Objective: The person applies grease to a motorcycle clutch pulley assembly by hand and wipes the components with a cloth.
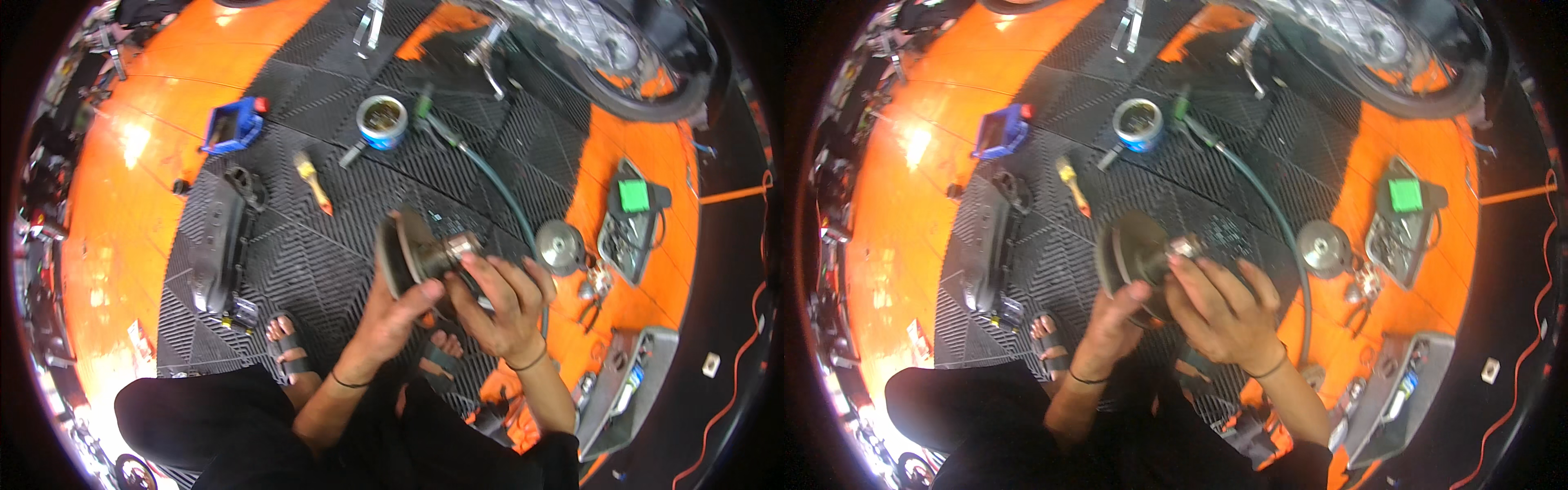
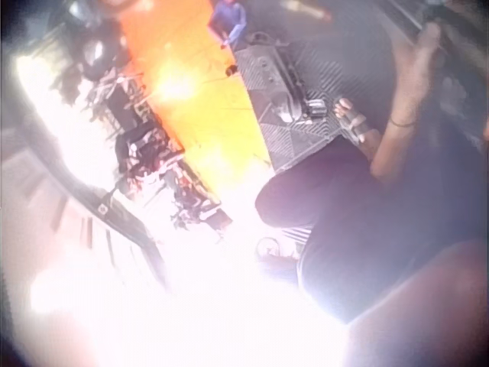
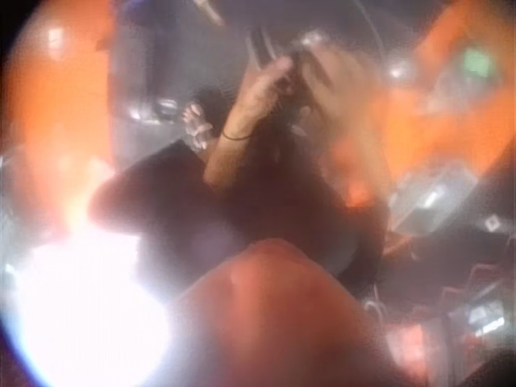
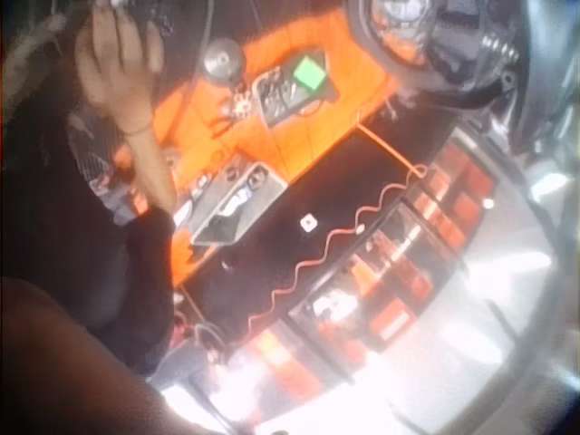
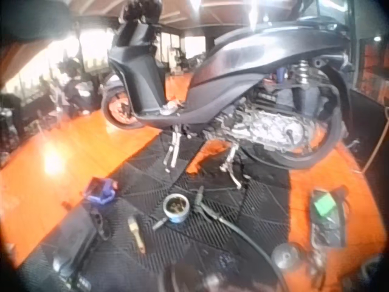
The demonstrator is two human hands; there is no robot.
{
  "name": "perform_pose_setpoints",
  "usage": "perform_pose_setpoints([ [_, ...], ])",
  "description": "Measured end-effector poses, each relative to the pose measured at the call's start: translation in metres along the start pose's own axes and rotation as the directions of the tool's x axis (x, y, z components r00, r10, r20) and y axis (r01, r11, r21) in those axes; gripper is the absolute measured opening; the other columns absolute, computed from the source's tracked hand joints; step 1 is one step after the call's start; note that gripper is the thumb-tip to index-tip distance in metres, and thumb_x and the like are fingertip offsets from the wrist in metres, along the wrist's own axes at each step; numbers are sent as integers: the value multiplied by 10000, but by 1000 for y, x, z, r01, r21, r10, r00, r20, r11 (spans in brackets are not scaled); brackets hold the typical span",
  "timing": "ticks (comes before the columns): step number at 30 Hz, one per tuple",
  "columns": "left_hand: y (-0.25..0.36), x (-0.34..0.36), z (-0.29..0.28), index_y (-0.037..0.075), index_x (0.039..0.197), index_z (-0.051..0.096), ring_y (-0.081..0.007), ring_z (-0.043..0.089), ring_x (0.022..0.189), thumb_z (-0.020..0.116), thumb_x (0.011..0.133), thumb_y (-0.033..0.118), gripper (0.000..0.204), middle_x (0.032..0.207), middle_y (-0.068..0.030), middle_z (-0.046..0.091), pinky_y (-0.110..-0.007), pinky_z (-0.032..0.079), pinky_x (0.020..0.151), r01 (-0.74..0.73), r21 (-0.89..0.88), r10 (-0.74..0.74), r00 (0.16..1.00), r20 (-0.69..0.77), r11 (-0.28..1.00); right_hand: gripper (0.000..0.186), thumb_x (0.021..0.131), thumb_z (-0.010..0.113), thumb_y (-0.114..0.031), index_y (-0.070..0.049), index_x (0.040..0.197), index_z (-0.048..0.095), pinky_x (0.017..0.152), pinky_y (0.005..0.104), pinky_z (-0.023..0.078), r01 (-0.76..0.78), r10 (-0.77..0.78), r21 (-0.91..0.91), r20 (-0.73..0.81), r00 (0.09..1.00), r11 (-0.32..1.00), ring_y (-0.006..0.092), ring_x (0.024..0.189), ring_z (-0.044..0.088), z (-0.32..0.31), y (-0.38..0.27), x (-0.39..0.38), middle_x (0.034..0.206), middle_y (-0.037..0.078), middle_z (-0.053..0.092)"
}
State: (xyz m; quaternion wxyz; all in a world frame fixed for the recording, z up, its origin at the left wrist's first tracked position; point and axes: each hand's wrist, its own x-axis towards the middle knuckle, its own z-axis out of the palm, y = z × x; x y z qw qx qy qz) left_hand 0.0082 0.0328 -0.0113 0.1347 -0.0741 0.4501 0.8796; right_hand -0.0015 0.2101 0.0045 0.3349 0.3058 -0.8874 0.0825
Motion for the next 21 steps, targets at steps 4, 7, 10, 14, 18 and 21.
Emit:
perform_pose_setpoints([
  [4, -3, 3, -4, 33, 1616, -61, -201, 584, 1087, 727, 926, 266, 1073, 1372, -158, 473, -265, 541, 719, -26, 142, 27, 1000, 0, 990, 235, 971, 532, -284, -218, 1053, 742, 1076, 439, 363, 77, -76, -26, 49, 996, 997, 155, 1190, 561, 0, 7, -2, 1321, -49, 645],
  [7, -1, 6, -8, -48, 1592, -97, -283, 486, 1280, 717, 939, 330, 1111, 1505, -240, 326, -322, 511, 909, -42, 229, 36, 999, 28, 972, 190, 952, 579, -250, -205, 1043, 739, 1072, 449, 364, 90, -89, -14, 54, 995, 996, 169, 1194, 540, 7, 9, -7, 1300, -57, 636],
  [10, -8, 9, -12, -119, 1566, -95, -375, 144, 1540, 703, 943, 429, 1151, 1623, -312, 115, -442, 213, 1238, -93, 216, 86, 996, 39, 972, 135, 905, 646, -177, -197, 1013, 724, 1066, 464, 366, 24, -26, 44, 47, 999, 999, 181, 1187, 529, 9, 4, 1, 1302, -63, 610],
  [14, -11, 9, -12, -116, 1567, -99, -387, 111, 1550, 695, 946, 447, 1155, 1637, -320, 79, -451, 180, 1249, -95, 214, 88, 995, 42, 972, 118, 895, 654, -180, -201, 996, 713, 1065, 480, 366, -8, 6, 47, 41, 999, 999, 189, 1185, 532, 5, 4, 8, 1299, -61, 609],
  [18, -9, 6, -10, -112, 1569, -102, -394, 99, 1553, 691, 949, 435, 1145, 1641, -319, 72, -453, 171, 1253, -78, 207, 71, 997, 39, 975, 93, 918, 634, -193, -199, 969, 712, 1076, 482, 359, 27, -27, 14, 46, 999, 1000, 183, 1183, 532, 0, 4, 8, 1272, -61, 622],
  [21, -4, 4, -4, -108, 1571, -100, -395, 91, 1555, 685, 952, 425, 1133, 1644, -314, 68, -455, 167, 1254, -60, 187, 52, 997, 49, 981, 120, 941, 608, -196, -198, 937, 728, 1090, 473, 350, 98, -100, -64, -19, 995, 993, 169, 1183, 530, -2, 4, 3, 1249, -64, 633],
])
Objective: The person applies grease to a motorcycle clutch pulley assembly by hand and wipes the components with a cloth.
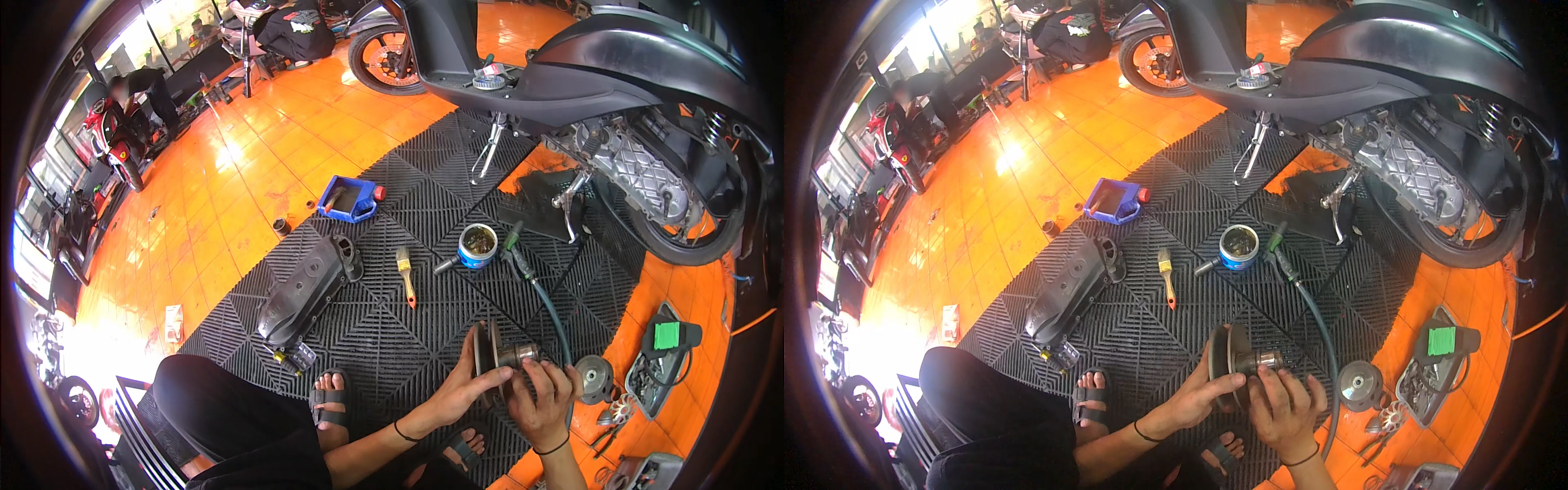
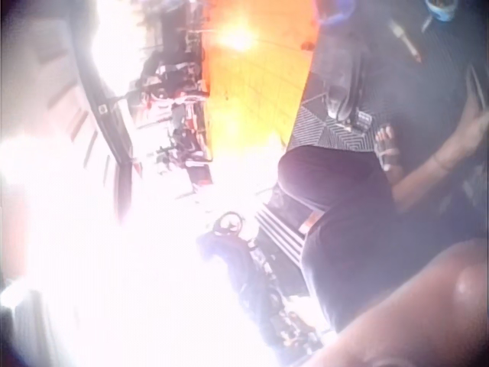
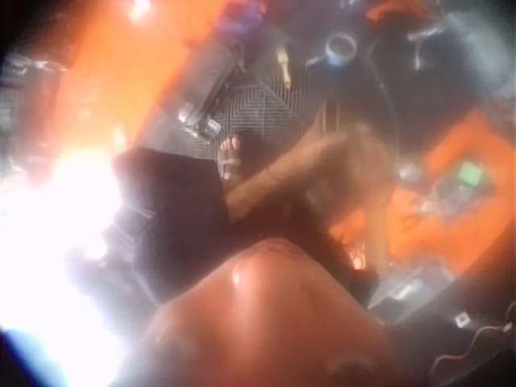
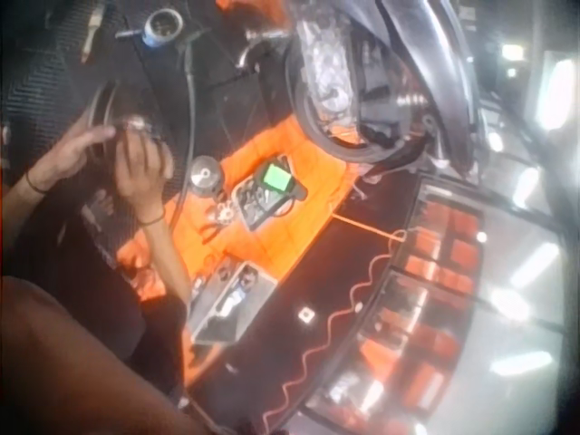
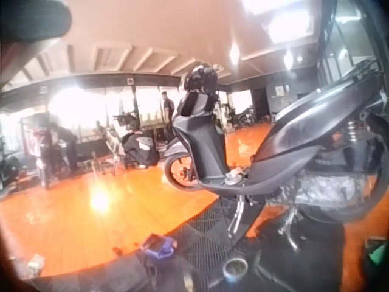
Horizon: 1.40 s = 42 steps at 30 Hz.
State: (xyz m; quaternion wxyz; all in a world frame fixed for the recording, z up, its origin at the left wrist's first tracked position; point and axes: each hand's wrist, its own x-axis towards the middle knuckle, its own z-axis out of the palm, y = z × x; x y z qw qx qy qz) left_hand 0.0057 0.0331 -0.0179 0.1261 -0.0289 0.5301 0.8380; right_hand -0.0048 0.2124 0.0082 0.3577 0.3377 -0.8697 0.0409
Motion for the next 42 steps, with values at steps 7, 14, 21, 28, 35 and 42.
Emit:
perform_pose_setpoints([
  [7, 10, -6, 1, -101, 1573, -105, -391, 97, 1553, 674, 959, 414, 1118, 1644, -302, 81, -457, 180, 1251, 5, -13, -5, 1000, 5, 1000, 148, 955, 629, -234, -198, 933, 771, 1098, 462, 349, 56, -61, -80, -67, 996, 995, 146, 1158, 529, 0, -4, -1, 1189, -77, 634],
  [14, 14, -8, 2, -82, 1585, -82, -373, 167, 1532, 674, 966, 398, 1089, 1617, -284, 149, -444, 219, 1237, 11, -56, -11, 1000, -1, 998, 141, 959, 648, -244, -205, 926, 779, 1098, 456, 361, 109, -118, -86, -97, 988, 990, 143, 1151, 534, 2, -1, -5, 1155, -76, 626],
  [21, 25, -13, 10, -52, 1594, -58, -345, 281, 1480, 673, 971, 380, 1053, 1544, -263, 257, -460, 266, 1215, 54, -144, -52, 999, 15, 988, 134, 957, 645, -215, -178, 971, 772, 1102, 460, 371, 155, -167, -90, -139, 976, 984, 155, 1145, 548, 9, 3, -11, 1189, -56, 621],
  [28, 17, -12, 7, -42, 1596, -45, -338, 265, 1482, 661, 978, 370, 1024, 1551, -243, 245, -459, 256, 1216, 56, -165, -57, 998, -4, 985, 110, 925, 642, -144, -112, 954, 743, 1052, 473, 399, 253, -267, -94, -179, 947, 963, 191, 1099, 565, 13, 12, -9, 1173, -20, 620],
  [35, 29, -15, 12, -10, 1604, -33, -317, 285, 1464, 657, 981, 367, 1003, 1531, -224, 281, -443, 282, 1196, 143, -220, -149, 989, -10, 965, 107, 920, 662, -177, -155, 952, 762, 1055, 442, 406, 290, -302, -95, -166, 939, 952, 164, 1108, 564, 12, 20, -7, 1150, -49, 628],
  [42, 26, -12, 8, 18, 1607, -15, -300, 369, 1414, 668, 973, 374, 998, 1490, -208, 334, -454, 358, 1146, 181, -217, -191, 981, -28, 959, 182, 931, 616, -232, -184, 943, 791, 1047, 423, 413, 312, -326, -108, -145, 934, 944, 149, 1104, 549, 13, 17, -7, 1159, -66, 626],
])
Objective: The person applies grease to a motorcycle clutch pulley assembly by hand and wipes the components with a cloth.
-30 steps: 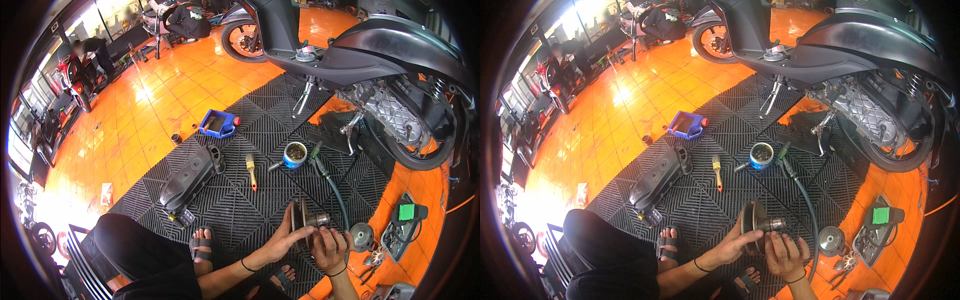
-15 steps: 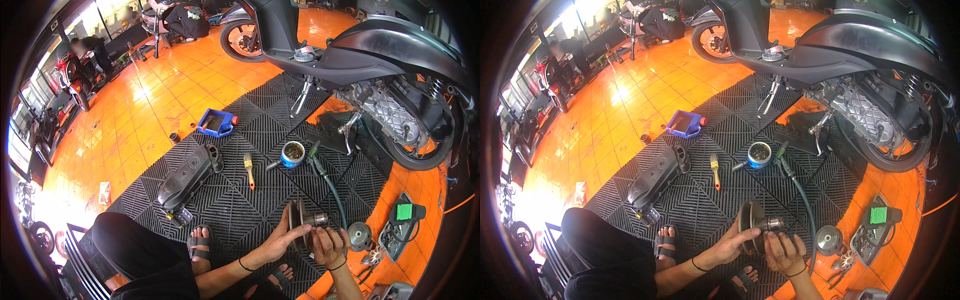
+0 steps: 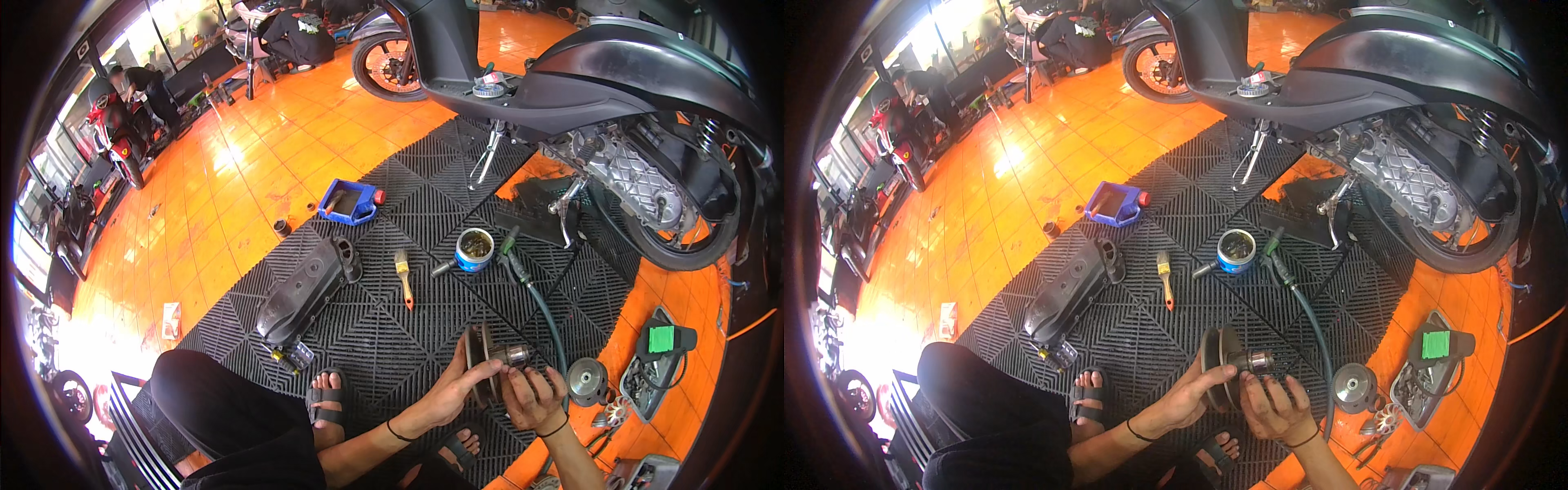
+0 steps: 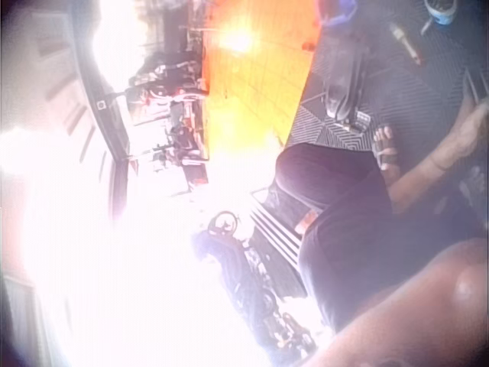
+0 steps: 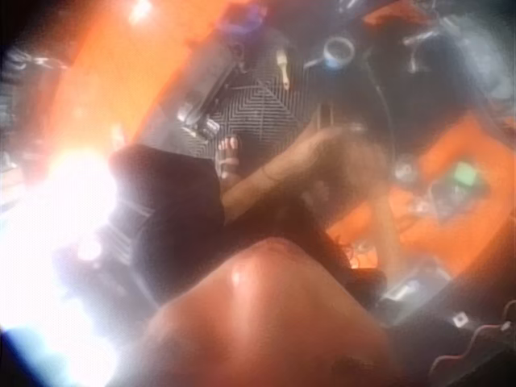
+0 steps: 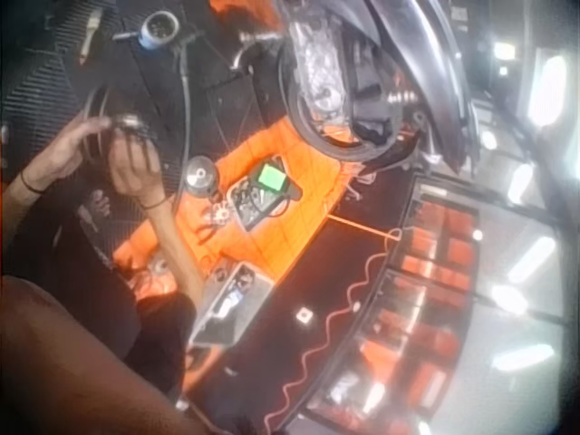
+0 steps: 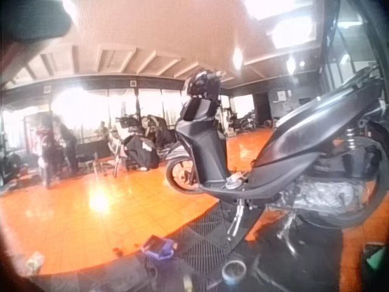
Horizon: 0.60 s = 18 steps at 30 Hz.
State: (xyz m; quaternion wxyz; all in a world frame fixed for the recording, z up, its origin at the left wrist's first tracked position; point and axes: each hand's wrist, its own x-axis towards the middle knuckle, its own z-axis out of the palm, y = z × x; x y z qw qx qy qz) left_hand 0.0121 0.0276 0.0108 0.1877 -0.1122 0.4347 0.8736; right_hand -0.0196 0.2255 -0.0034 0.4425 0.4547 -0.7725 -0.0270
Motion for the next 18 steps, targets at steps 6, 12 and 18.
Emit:
perform_pose_setpoints([
  [6, 1, 2, -2, 26, 1616, -27, -299, 371, 1410, 675, 964, 380, 1022, 1492, -207, 334, -455, 390, 1121, 11, 7, -11, 1000, -16, 1000, 186, 924, 608, -225, -182, 953, 787, 1060, 424, 394, -103, 100, 78, 42, 994, 992, 145, 1094, 542, -2, -2, 6, 1172, -69, 619],
  [12, -4, 3, -6, 23, 1620, 14, -302, 335, 1435, 676, 961, 349, 989, 1526, -205, 317, -434, 334, 1157, -2, -40, 2, 1000, -7, 999, 119, 877, 687, -130, -153, 961, 768, 1030, 460, 404, -311, 297, 215, 95, 950, 926, 185, 1100, 536, -9, -10, 18, 1149, -48, 581],
  [18, -7, 2, -7, 23, 1622, 25, -297, 327, 1438, 682, 956, 316, 980, 1533, -199, 316, -421, 302, 1174, -37, -16, 37, 999, -10, 999, 97, 887, 660, -119, -119, 947, 735, 1038, 472, 399, -201, 199, 145, 27, 980, 969, 194, 1121, 552, -7, -14, 11, 1176, -35, 613],
])
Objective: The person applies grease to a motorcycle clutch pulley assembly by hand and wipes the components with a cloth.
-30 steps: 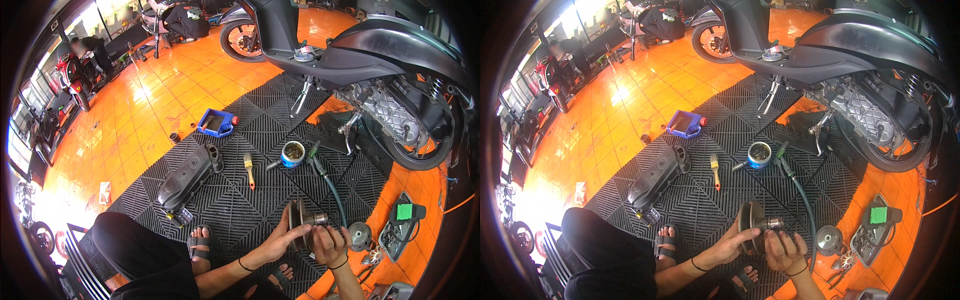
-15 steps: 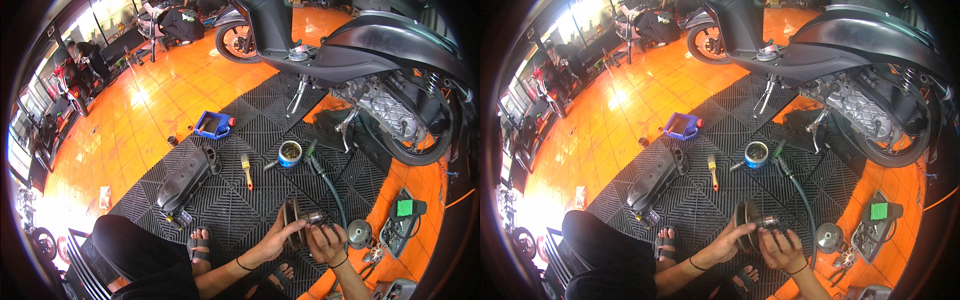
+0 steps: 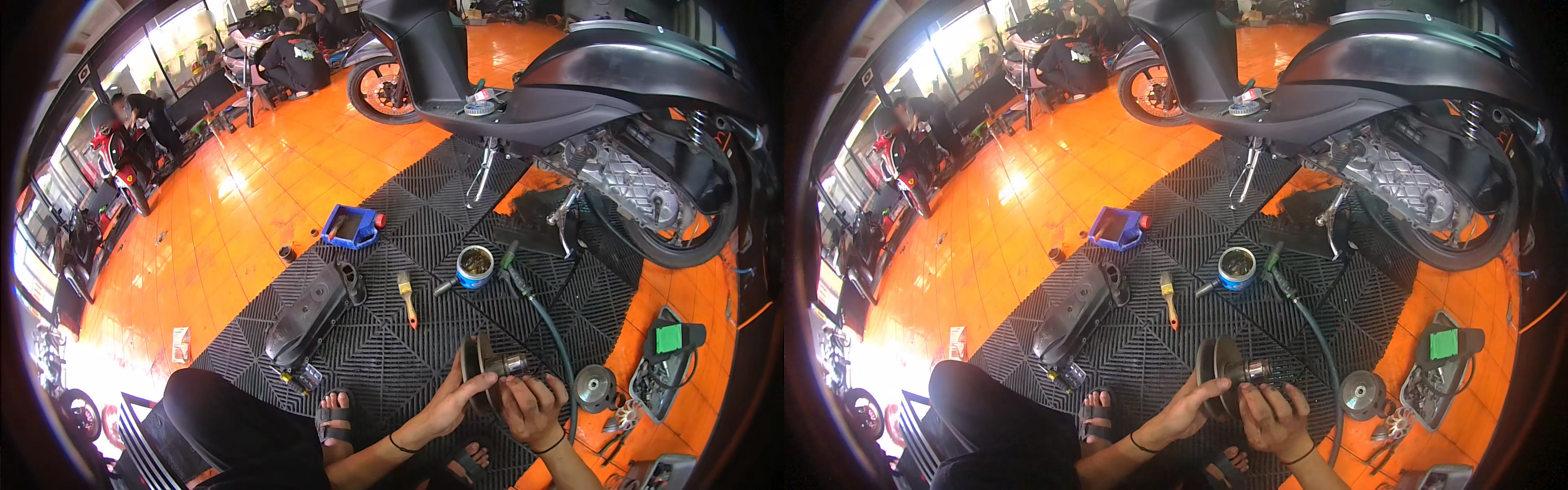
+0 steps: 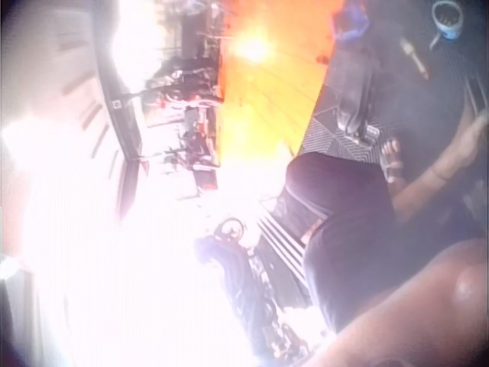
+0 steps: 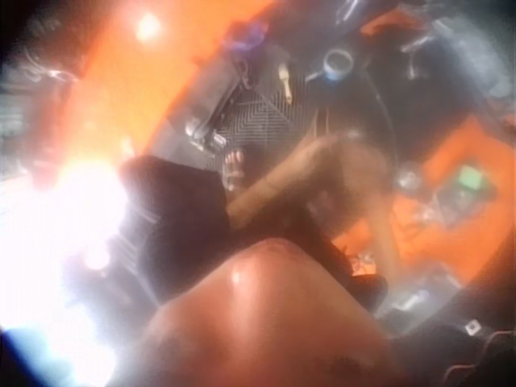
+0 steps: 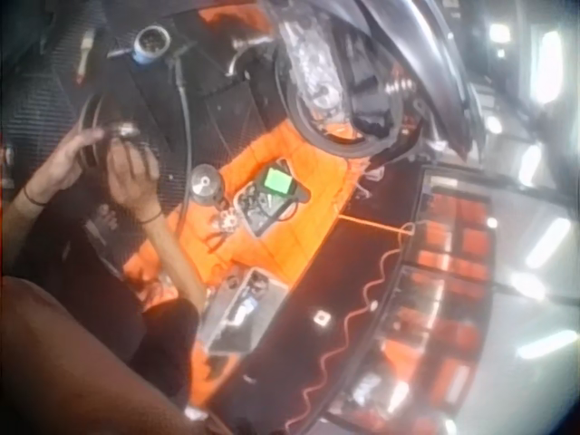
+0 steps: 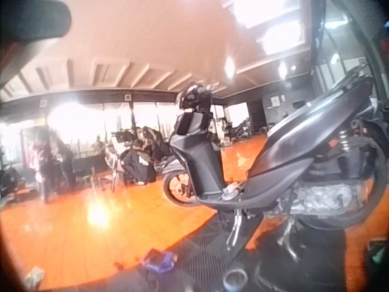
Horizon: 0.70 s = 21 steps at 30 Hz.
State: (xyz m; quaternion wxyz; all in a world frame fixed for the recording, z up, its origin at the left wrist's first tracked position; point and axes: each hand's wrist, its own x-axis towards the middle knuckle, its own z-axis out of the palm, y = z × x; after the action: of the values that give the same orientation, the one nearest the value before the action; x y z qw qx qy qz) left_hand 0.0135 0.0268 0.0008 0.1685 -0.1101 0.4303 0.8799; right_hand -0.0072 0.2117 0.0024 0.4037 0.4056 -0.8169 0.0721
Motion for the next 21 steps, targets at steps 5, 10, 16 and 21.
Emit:
perform_pose_setpoints([
  [5, -3, 0, -3, 31, 1627, 5, -293, 336, 1429, 681, 958, 308, 990, 1523, -192, 324, -420, 307, 1172, 17, -15, -17, 1000, -5, 1000, 83, 881, 665, -130, -101, 934, 721, 1040, 469, 398, 18, -18, 32, -8, 1000, 999, 194, 1118, 556, 9, 0, -9, 1175, -18, 620],
  [10, -8, 2, -5, 39, 1629, -8, -288, 338, 1431, 684, 957, 284, 994, 1522, -190, 322, -423, 315, 1171, -40, -2, 40, 999, 5, 999, 129, 813, 741, -157, -167, 941, 728, 1034, 455, 386, -162, 165, 135, -16, 986, 978, 181, 1100, 560, 10, -3, -4, 1141, -27, 627],
  [16, -12, 5, -7, 43, 1632, -17, -283, 334, 1435, 699, 945, 241, 1012, 1540, -179, 302, -420, 317, 1176, -113, 15, 112, 993, 45, 993, 256, 681, 814, -93, -175, 900, 707, 1007, 484, 387, -440, 460, 299, 3, 888, 847, 248, 1094, 554, 3, -14, 16, 1135, 15, 589],
  [21, -13, 2, -5, 46, 1633, -19, -280, 330, 1439, 708, 936, 230, 1024, 1547, -168, 298, -419, 316, 1178, -157, 16, 156, 987, 43, 987, 251, 656, 813, -69, -145, 867, 700, 988, 476, 398, -540, 581, 408, 28, 813, 736, 284, 1086, 557, 4, -22, 16, 1140, 69, 584],
])
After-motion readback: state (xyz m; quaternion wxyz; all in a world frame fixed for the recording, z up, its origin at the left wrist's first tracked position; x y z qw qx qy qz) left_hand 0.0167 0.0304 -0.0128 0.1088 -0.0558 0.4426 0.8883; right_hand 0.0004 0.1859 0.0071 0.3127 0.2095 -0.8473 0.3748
